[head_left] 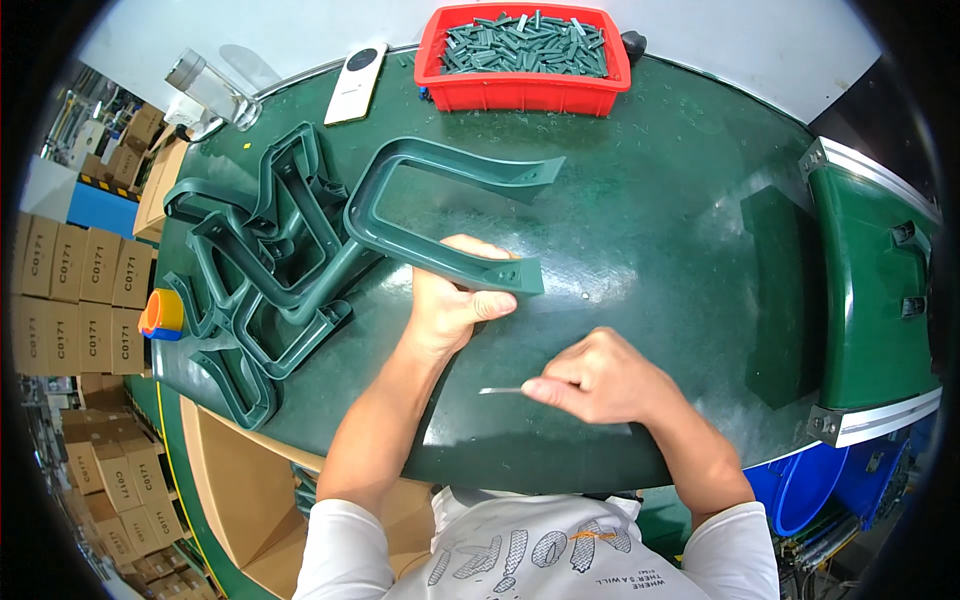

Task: Use a small tool to clean edges of green plastic parts and pack them into a cardboard box.

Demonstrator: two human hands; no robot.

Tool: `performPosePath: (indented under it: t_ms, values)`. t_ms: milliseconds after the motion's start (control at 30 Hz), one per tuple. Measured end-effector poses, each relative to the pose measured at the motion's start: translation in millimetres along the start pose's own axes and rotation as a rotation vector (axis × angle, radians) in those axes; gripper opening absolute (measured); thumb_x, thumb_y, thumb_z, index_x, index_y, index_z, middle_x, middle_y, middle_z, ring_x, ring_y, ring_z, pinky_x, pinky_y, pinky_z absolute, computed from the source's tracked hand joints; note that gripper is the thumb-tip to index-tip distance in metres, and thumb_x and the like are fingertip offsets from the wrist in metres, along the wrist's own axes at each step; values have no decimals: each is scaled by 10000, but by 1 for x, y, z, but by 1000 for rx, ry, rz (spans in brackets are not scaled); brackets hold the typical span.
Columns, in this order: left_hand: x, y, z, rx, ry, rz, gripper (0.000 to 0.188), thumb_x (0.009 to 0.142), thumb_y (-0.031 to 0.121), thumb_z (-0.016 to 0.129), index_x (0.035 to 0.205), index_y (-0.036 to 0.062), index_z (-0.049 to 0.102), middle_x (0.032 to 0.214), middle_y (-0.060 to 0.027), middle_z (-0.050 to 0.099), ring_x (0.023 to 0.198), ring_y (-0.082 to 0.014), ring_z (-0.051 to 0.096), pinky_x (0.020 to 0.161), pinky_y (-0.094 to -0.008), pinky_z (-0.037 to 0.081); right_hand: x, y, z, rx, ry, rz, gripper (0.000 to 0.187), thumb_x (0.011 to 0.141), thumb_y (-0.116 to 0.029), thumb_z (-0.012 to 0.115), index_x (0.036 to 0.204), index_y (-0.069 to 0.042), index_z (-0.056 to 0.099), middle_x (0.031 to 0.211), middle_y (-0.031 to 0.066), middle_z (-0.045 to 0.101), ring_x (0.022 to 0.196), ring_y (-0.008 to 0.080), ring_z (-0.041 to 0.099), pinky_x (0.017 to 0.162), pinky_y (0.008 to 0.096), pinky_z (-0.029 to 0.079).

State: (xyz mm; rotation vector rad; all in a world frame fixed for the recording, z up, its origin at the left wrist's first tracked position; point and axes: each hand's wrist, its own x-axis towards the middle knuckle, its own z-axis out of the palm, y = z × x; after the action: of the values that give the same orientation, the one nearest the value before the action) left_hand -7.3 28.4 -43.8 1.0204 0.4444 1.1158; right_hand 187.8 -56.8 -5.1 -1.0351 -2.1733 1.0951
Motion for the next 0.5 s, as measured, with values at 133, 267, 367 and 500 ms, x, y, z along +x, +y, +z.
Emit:
performPosePath:
  t_ms: [133, 267, 367, 500]
  values:
    - [1, 0, -1, 22, -147, 82, 435, 604, 44, 846, 957, 14, 593, 900, -164, 660, 898, -294, 651, 758, -405, 535, -2, 0, -16, 276, 358, 21, 203, 844, -186, 661, 742, -10, 660, 619, 82, 590, 538, 164, 552, 507, 292, 430]
    - [0, -2, 13, 64, -199, 53, 469, 569, 178, 882, 935, 50, 618, 783, -139, 656, 771, -272, 657, 695, -377, 516, -7, 25, -32, 217, 788, 82, 188, 815, -164, 704, 883, 10, 690, 698, 58, 598, 600, 98, 534, 536, 242, 411]
    - [-3, -4, 14, 96, -231, 64, 483, 559, 204, 886, 933, 56, 619, 782, -147, 665, 754, -283, 664, 668, -376, 513, -4, 26, -33, -8, 952, 177, 211, 801, -171, 725, 907, 9, 692, 670, 46, 573, 576, 88, 501, 514, 236, 383]
    - [-1, 0, 14, 89, -313, 61, 438, 594, 129, 867, 939, 16, 622, 849, -170, 674, 853, -316, 666, 717, -403, 545, -3, 28, -29, -53, 997, 225, 217, 799, -176, 730, 915, 3, 695, 663, 43, 569, 572, 92, 497, 515, 235, 384]
